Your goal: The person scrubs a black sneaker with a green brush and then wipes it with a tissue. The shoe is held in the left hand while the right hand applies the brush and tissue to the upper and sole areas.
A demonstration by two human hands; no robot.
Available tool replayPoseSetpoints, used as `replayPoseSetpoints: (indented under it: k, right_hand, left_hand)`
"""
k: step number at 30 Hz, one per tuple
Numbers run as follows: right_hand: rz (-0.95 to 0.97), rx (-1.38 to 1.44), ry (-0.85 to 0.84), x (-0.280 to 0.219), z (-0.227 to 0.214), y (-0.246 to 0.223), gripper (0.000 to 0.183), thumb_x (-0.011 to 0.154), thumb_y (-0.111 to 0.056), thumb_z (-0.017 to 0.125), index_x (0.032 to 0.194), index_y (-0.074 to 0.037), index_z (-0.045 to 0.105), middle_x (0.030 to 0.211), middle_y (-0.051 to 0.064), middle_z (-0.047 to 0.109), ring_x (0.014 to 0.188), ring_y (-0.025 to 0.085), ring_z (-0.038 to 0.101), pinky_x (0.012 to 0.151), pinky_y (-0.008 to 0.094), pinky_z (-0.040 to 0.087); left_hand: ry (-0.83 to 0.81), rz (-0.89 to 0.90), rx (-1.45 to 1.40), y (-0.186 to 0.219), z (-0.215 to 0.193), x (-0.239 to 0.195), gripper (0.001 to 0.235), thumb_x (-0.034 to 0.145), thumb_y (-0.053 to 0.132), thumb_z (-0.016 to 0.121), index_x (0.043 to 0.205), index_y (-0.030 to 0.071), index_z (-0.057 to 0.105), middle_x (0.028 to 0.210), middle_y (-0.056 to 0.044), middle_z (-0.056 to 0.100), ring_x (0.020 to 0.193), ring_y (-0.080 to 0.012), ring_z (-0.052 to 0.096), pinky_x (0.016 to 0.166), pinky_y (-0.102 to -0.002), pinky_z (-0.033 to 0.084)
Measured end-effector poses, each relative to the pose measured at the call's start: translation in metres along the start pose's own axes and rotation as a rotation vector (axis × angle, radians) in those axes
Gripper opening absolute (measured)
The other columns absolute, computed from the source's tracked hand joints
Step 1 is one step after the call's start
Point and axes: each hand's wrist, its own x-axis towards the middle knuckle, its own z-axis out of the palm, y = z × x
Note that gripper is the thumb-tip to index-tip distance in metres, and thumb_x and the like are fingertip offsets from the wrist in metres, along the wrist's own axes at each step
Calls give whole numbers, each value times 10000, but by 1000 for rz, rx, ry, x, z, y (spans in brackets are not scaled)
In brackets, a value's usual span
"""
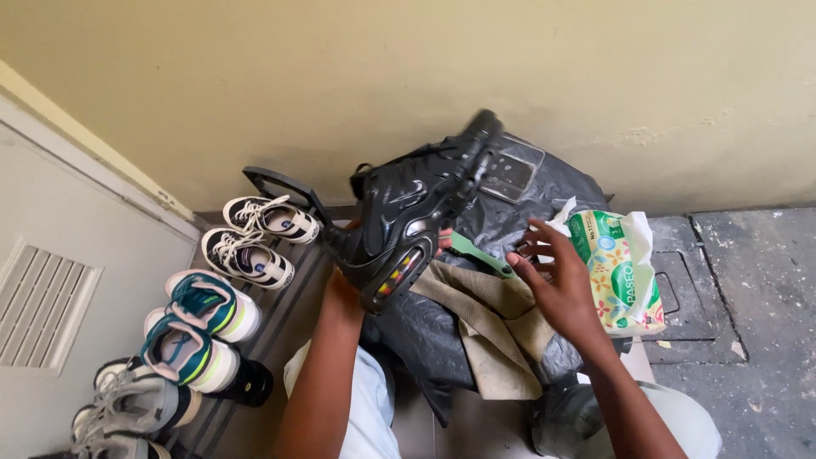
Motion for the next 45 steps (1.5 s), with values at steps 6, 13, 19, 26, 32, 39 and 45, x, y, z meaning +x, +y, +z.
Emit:
replayPoseSetpoints:
  k: [6,13,19,26,32,39,45]
  right_hand:
    - [352,1044,-197,10,-5,9,890,780,-464,568,1577,-208,263,1429,242,347,1297,557,492,937,754,437]
    - [277,1219,-193,11,2,32,323,934,-274,642,1222,-127,648,1086,195,714,905,388,747,899,686,547]
    - [178,1191,79,34,-2,52,554,884,-372,659,1365,-121,552,1351,191,600,1225,382,628,1078,656,490]
    - [-102,1130,157,43,10,46,609,870,-325,707,1401,-121,493,1374,154,598,1248,306,627,1134,584,514]
    - [-94,799,-24,45,4,21,800,872,-453,699,1515,-121,358,1496,224,445,1353,412,491,1103,591,471]
    - [-15,-433,-67,38,-29,86,206,948,-213,700,1118,-115,766,961,152,777,960,405,727,830,518,583]
    - [-293,-1108,-74,23,-8,157,172,894,-286,711,953,-133,661,792,29,664,778,285,742,627,385,628]
  left_hand:
    - [-11,-102,-85,3,14,-14,744,842,546,635,1356,8,642,1349,-279,634,1259,-416,603,1093,-568,453]
    - [-18,-211,-163,10,33,-17,802,852,626,605,1360,5,633,1355,-300,624,1254,-448,603,1080,-603,463]
    - [-36,-317,-241,24,42,-5,866,861,706,575,1363,3,624,1361,-320,614,1250,-480,604,1067,-639,473]
    - [-250,24,410,-7,-9,19,974,871,303,818,1641,156,241,1643,-165,340,1494,-361,328,1220,-520,290]
    - [-20,223,440,11,0,20,800,688,112,965,1402,54,608,1308,-150,684,1231,-275,614,1067,-485,513]
    - [192,368,493,43,-11,20,843,698,194,988,1417,75,565,1317,-174,640,1269,-292,586,1063,-484,494]
    - [213,359,552,54,-24,23,831,711,234,989,1415,78,577,1301,-191,640,1263,-306,587,1051,-492,490]
